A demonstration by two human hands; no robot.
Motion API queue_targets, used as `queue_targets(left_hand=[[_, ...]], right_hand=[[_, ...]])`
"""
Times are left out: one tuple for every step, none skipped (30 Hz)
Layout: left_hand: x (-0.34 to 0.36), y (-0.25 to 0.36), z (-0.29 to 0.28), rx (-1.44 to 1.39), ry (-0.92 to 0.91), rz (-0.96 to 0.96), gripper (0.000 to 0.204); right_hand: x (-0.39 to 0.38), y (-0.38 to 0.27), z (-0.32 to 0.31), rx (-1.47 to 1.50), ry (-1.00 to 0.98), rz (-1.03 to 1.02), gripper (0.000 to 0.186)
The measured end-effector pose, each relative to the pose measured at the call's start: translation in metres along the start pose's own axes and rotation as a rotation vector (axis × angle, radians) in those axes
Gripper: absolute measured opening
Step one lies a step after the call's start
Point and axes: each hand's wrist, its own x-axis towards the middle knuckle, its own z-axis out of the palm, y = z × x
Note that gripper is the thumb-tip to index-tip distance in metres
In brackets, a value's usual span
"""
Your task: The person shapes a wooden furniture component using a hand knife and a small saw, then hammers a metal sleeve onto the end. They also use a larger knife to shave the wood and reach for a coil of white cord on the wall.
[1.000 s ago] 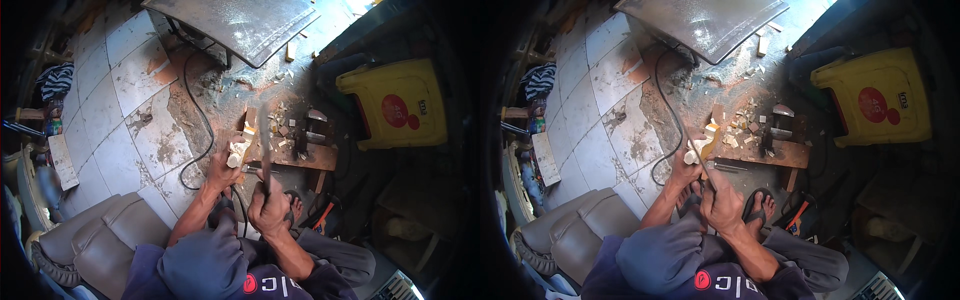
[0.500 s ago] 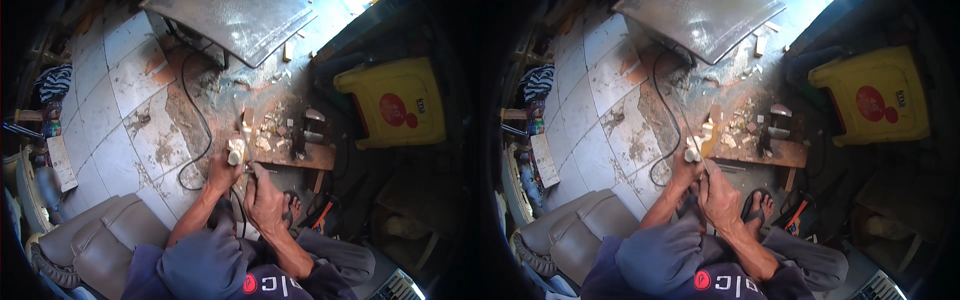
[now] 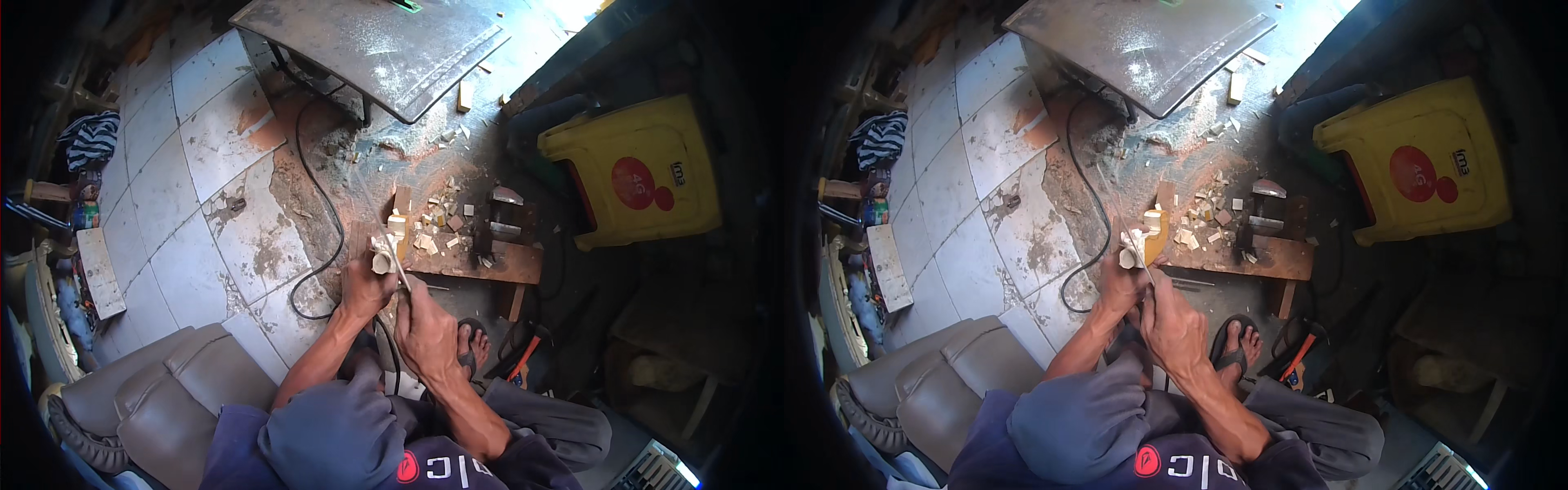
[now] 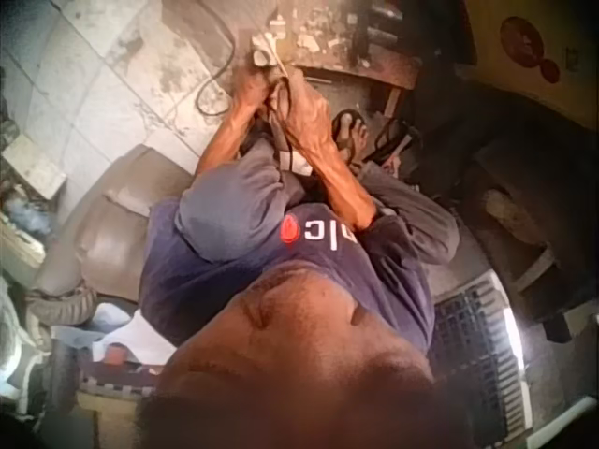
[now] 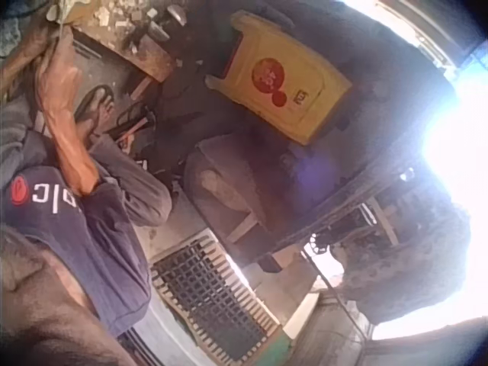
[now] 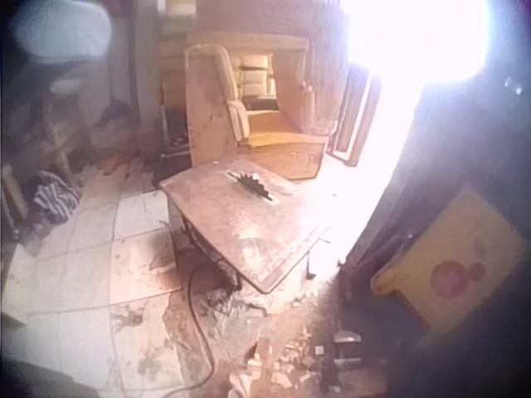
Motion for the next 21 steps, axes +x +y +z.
queue_targets(left_hand=[[0.005, -0.007, 0.003, 0.084, -0.018, 0.022, 0.049], [0.011, -0.011, 0.001, 0.069, -0.052, 0.096, 0.05], [0.011, -0.009, 0.004, 0.054, -0.027, 0.06, 0.05], [0.009, -0.007, 0.007, 0.04, -0.003, 0.024, 0.05], [0.009, -0.005, 0.004, 0.03, 0.019, 0.05, 0.049], [0.009, -0.002, 0.001, 0.02, 0.042, 0.075, 0.049], [0.012, 0.001, -0.002, 0.01, 0.065, 0.101, 0.048], [0.011, 0.0, 0.0, 0.031, 0.05, 0.126, 0.049], [0.013, -0.001, 0.002, 0.052, 0.034, 0.15, 0.049], [0.012, -0.002, 0.003, 0.073, 0.019, 0.175, 0.05], [0.009, 0.001, 0.002, 0.061, -0.016, 0.126, 0.052], [0.007, 0.0, 0.002, 0.072, -0.005, 0.112, 0.051], [0.006, -0.001, 0.004, 0.082, 0.006, 0.097, 0.051], [0.006, 0.001, 0.003, 0.095, 0.017, 0.08, 0.051], [0.004, 0.009, -0.002, 0.043, 0.022, 0.066, 0.05], [0.008, 0.005, -0.001, 0.075, 0.014, 0.103, 0.052], [0.013, 0.005, 0.0, 0.102, 0.001, 0.133, 0.054], [0.015, 0.006, 0.0, 0.129, -0.013, 0.164, 0.056], [0.011, 0.011, 0.0, 0.134, -0.05, 0.029, 0.053], [0.0, 0.006, 0.003, 0.056, -0.032, 0.043, 0.051], [0.004, -0.003, 0.005, -0.017, 0.013, 0.085, 0.048]], right_hand=[[0.002, -0.005, -0.001, 0.062, 0.141, -0.071, 0.029], [0.002, -0.009, -0.001, 0.124, 0.282, -0.141, 0.027], [-0.001, -0.01, -0.001, 0.14, 0.311, -0.157, 0.026], [-0.001, -0.005, 0.002, 0.053, 0.167, -0.085, 0.029], [0.001, 0.002, 0.006, -0.03, 0.023, -0.016, 0.033], [0.003, 0.005, 0.008, -0.114, -0.12, 0.052, 0.036], [0.001, 0.004, 0.007, -0.106, -0.118, 0.047, 0.04], [-0.001, 0.001, 0.005, -0.035, 0.009, -0.018, 0.039], [0.001, -0.003, 0.004, 0.035, 0.137, -0.084, 0.037], [0.001, -0.007, 0.001, 0.104, 0.266, -0.149, 0.036], [-0.003, -0.014, -0.004, 0.121, 0.259, -0.105, 0.028], [-0.002, -0.012, -0.003, 0.054, 0.14, -0.041, 0.03], [-0.001, -0.006, 0.0, -0.014, 0.021, 0.023, 0.033], [0.001, -0.006, 0.001, -0.079, -0.101, 0.088, 0.037], [-0.001, -0.01, -0.002, -0.058, -0.161, 0.157, 0.035], [0.002, -0.013, -0.005, 0.002, -0.014, 0.055, 0.033], [0.004, -0.015, -0.007, 0.059, 0.127, -0.039, 0.03], [0.005, -0.016, -0.008, 0.114, 0.268, -0.133, 0.027], [0.002, -0.012, -0.003, 0.132, 0.342, -0.153, 0.026], [-0.006, -0.005, 0.0, 0.051, 0.164, -0.048, 0.029], [-0.001, 0.003, 0.004, -0.024, 0.004, 0.023, 0.032]])
